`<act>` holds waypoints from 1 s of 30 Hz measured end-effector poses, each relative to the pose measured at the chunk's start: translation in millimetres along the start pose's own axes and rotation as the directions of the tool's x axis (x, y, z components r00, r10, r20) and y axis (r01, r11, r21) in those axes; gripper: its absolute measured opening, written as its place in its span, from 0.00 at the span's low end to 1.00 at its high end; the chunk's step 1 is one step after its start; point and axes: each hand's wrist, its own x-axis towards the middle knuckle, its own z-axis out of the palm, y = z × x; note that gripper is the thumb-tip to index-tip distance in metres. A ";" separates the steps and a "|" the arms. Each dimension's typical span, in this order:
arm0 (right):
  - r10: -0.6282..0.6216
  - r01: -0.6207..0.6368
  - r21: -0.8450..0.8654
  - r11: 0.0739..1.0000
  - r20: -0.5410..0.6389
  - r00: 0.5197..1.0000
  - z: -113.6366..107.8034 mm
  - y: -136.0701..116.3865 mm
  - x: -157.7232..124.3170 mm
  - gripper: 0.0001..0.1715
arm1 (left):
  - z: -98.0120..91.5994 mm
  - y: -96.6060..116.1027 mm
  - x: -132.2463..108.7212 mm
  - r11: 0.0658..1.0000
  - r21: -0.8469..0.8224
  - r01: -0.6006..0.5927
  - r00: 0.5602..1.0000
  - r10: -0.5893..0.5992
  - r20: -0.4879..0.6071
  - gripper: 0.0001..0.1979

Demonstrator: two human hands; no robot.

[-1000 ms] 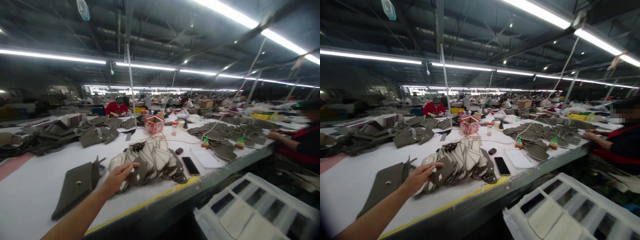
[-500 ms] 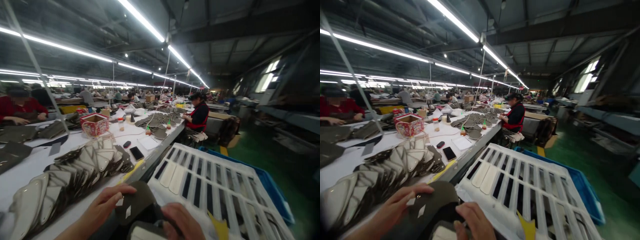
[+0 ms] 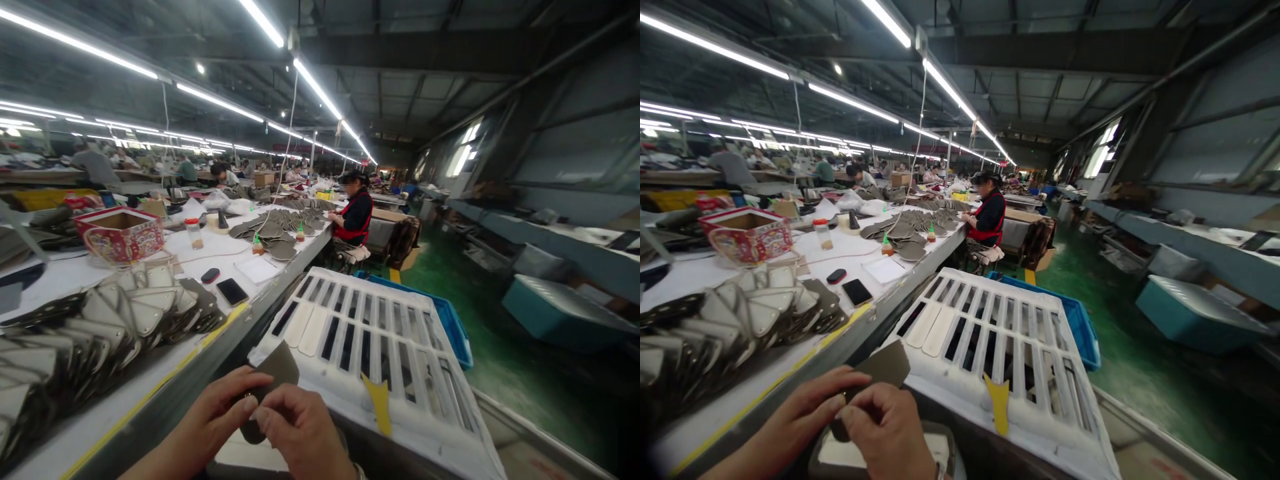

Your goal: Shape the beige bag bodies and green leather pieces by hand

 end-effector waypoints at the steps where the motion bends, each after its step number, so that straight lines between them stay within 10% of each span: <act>1: 0.016 -0.016 0.013 1.000 -0.008 1.000 -0.5 1.0 -0.7 0.08 | 1.4 -0.5 0.1 1.000 0.000 0.011 1.000 -0.011 0.007 0.21; 12: -0.133 0.125 -0.266 0.956 -0.012 0.991 -16.3 16.3 -5.0 0.10 | 5.0 -1.9 -7.2 0.996 -0.074 -0.044 0.995 0.050 0.084 0.18; 24: -0.219 0.216 -0.438 0.873 0.045 0.975 -7.1 23.4 -0.1 0.11 | 19.7 5.2 -13.1 0.843 -0.524 0.122 0.990 -0.064 0.128 0.38; 30: -0.487 0.510 -0.680 0.527 0.250 0.837 -5.3 24.7 -1.3 0.27 | 15.5 6.3 -13.1 0.754 -0.631 0.184 0.982 -0.110 0.154 0.24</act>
